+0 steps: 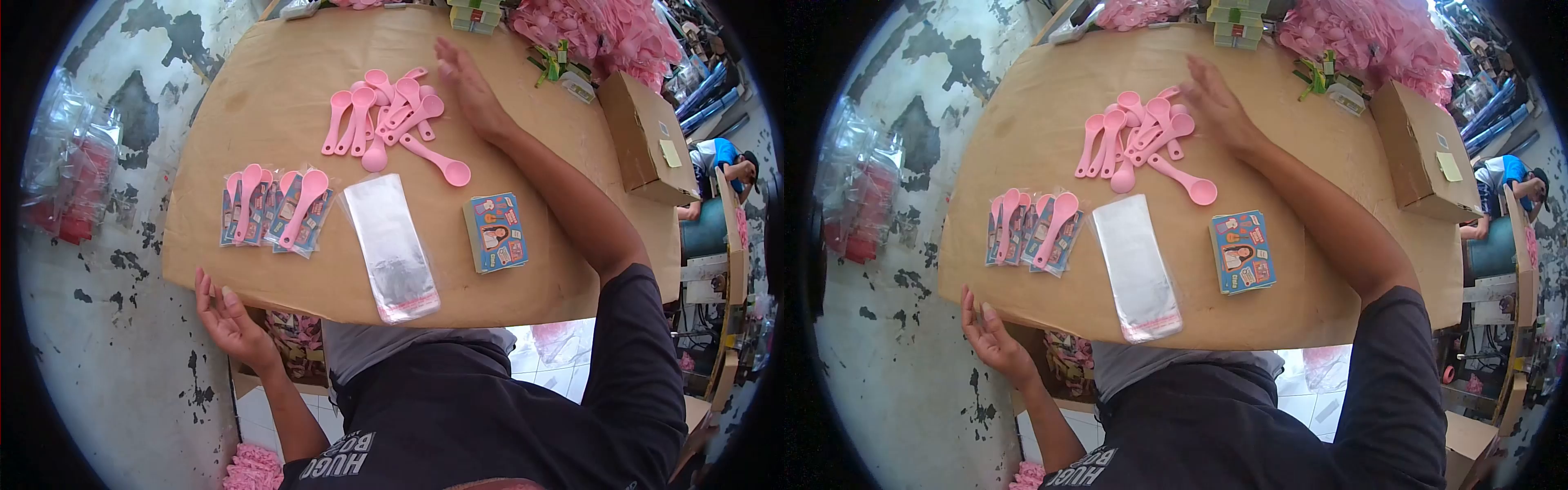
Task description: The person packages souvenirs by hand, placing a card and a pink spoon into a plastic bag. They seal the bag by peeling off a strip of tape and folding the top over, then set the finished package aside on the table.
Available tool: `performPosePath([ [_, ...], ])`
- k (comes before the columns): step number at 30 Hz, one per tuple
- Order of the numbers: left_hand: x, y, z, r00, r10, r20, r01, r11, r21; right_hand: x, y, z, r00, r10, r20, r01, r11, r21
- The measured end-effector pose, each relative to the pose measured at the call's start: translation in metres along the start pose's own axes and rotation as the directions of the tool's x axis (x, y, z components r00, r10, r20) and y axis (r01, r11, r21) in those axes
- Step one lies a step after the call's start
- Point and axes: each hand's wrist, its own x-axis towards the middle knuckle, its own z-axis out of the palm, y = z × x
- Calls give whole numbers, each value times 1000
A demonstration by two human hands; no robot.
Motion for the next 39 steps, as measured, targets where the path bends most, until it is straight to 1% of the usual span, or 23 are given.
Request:
performPosePath([
  [1,0,-1,-1,1000,-1,0,1,1000,2,-1,6,-5,994,12,-109,-10,1000,25],
  [2,0,-2,-2,1000,1,-19,0,1000,21,-7,11,-9,994,14,-109,-11,1000,26],
  [3,1,-3,-2,999,4,-37,-3,999,36,-15,12,-11,996,-15,-89,0,985,-171],
  [4,1,-5,-2,999,6,-34,-5,1000,31,-22,6,-12,997,-41,-65,15,931,-364],
  [5,0,-8,-3,999,13,-42,-11,999,44,-30,0,-13,997,-43,-68,14,929,-370],
  [7,0,-11,-1,999,18,-51,-16,999,50,-43,-26,-11,1000,-11,18,19,838,-546],
  [11,-4,-13,4,999,28,-31,-26,998,60,-63,-29,-25,998,-53,45,69,795,-602],
  [13,-5,-17,4,1000,24,-17,-23,998,55,-72,-35,-32,982,-10,189,141,706,-694],
  [14,-6,-20,4,999,33,-5,-33,999,37,-76,-39,-33,981,-9,191,143,700,-700],
  [16,-7,-21,4,999,41,5,-41,999,13,-83,-49,-33,960,53,274,165,682,-712],
  [17,-7,-20,5,999,37,7,-37,999,15,-84,-51,-33,960,53,273,167,677,-717],
  [19,-7,-20,5,999,31,9,-31,999,12,-87,-53,-32,928,91,362,246,580,-776],
  [22,-7,-22,3,1000,29,-4,-29,999,-19,-86,-55,-32,915,144,377,236,568,-789],
  [23,-7,-21,1,999,30,-10,-31,999,-24,-86,-56,-34,915,144,377,238,563,-792],
  [25,-9,-22,-3,999,30,-19,-31,999,-33,-88,-58,-41,910,233,342,157,570,-806],
  [26,-10,-23,-6,999,27,-18,-27,999,-32,-89,-60,-44,909,234,343,159,566,-809],
  [28,-14,-28,-12,1000,18,-18,-19,999,-38,-90,-66,-51,905,297,304,66,608,-791],
  [32,-19,-31,-12,998,47,-40,-48,999,-24,-89,-66,-41,919,278,278,55,609,-791],
  [34,-21,-29,-10,998,55,-42,-56,998,-17,-86,-57,-32,931,205,304,159,521,-838],
  [35,-22,-26,-7,998,42,-47,-43,998,-34,-86,-57,-29,932,203,302,158,521,-839],
  [37,-24,-23,-3,998,29,-53,-32,998,-54,-85,-58,-25,923,265,279,158,399,-903],
  [38,-25,-22,-2,998,39,-56,-43,997,-70,-85,-59,-28,923,265,278,159,395,-905],
  [39,-27,-22,-1,997,48,-60,-53,995,-87,-86,-61,-35,921,249,300,201,356,-913],
])
